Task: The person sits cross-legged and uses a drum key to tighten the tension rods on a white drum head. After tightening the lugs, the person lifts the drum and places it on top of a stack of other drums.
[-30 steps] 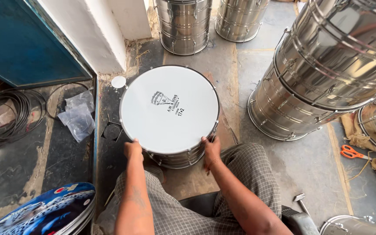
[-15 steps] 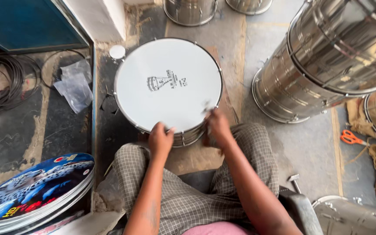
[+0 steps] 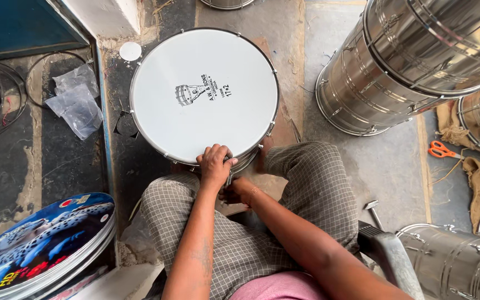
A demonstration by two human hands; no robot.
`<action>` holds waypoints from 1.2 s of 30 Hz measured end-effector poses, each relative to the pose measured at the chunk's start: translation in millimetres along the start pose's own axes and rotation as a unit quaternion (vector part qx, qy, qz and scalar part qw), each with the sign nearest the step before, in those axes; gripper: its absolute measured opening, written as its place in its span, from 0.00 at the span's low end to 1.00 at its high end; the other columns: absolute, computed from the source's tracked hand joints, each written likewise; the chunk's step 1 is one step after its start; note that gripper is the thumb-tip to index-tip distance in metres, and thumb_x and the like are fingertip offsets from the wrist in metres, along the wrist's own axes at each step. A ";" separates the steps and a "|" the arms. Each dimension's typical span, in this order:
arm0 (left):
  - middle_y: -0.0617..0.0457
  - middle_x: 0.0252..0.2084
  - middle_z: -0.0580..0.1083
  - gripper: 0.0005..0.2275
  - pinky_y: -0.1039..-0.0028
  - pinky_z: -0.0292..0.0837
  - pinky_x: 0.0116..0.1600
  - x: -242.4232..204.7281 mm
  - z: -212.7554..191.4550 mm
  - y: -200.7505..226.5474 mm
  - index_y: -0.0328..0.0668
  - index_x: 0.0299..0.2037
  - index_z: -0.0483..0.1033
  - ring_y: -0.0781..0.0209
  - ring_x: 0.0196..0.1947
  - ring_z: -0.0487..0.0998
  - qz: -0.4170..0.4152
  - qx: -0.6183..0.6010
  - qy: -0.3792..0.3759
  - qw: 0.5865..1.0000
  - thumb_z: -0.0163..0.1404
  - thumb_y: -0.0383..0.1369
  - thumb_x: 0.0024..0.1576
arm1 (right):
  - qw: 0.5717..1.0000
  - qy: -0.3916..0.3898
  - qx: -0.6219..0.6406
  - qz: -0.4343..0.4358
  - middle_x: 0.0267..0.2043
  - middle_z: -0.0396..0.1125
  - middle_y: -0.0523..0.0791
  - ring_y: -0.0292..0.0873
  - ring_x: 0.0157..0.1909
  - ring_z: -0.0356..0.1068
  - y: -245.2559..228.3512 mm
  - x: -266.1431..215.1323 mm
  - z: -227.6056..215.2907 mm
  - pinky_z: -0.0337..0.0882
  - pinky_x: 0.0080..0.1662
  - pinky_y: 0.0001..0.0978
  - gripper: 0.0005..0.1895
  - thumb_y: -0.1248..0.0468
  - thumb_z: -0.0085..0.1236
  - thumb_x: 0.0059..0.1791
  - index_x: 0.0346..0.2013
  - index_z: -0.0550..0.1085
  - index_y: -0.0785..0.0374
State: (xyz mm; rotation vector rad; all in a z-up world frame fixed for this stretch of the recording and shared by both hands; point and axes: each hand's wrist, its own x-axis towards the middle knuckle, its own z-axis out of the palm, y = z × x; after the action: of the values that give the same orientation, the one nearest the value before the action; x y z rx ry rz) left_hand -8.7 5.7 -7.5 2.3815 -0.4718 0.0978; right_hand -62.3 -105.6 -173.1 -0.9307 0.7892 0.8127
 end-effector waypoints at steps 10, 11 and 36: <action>0.58 0.36 0.73 0.11 0.58 0.56 0.53 1.9 1.7 -0.8 0.47 0.32 0.75 0.55 0.44 0.72 -0.020 -0.005 -0.008 1.000 0.65 0.38 0.47 | 0.968 0.000 0.029 -0.248 0.39 0.69 0.45 0.40 0.35 0.70 22.7 41.3 51.7 0.72 0.35 0.37 0.13 0.59 0.50 0.56 0.50 0.67 0.64; 0.59 0.36 0.73 0.12 0.58 0.57 0.53 2.3 2.2 -0.5 0.47 0.32 0.75 0.55 0.44 0.72 -0.023 -0.002 -0.009 1.000 0.65 0.38 0.47 | 0.960 -0.021 0.043 -0.277 0.39 0.68 0.44 0.39 0.36 0.69 17.7 39.7 53.9 0.72 0.35 0.36 0.14 0.57 0.46 0.58 0.49 0.66 0.65; 0.59 0.37 0.74 0.12 0.58 0.56 0.54 3.3 -4.8 1.6 0.47 0.33 0.77 0.56 0.44 0.72 -0.022 -0.004 -0.026 0.999 0.66 0.37 0.46 | 0.997 -0.026 0.025 -0.065 0.39 0.75 0.53 0.50 0.34 0.77 9.4 -2.1 8.7 0.81 0.37 0.46 0.12 0.67 0.49 0.52 0.49 0.71 0.67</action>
State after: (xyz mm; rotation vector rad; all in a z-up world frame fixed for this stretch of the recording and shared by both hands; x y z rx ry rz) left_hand -5.9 6.7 -2.3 2.3900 -0.4428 0.0153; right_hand -69.4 -94.9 -171.5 -0.9033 0.6922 0.6976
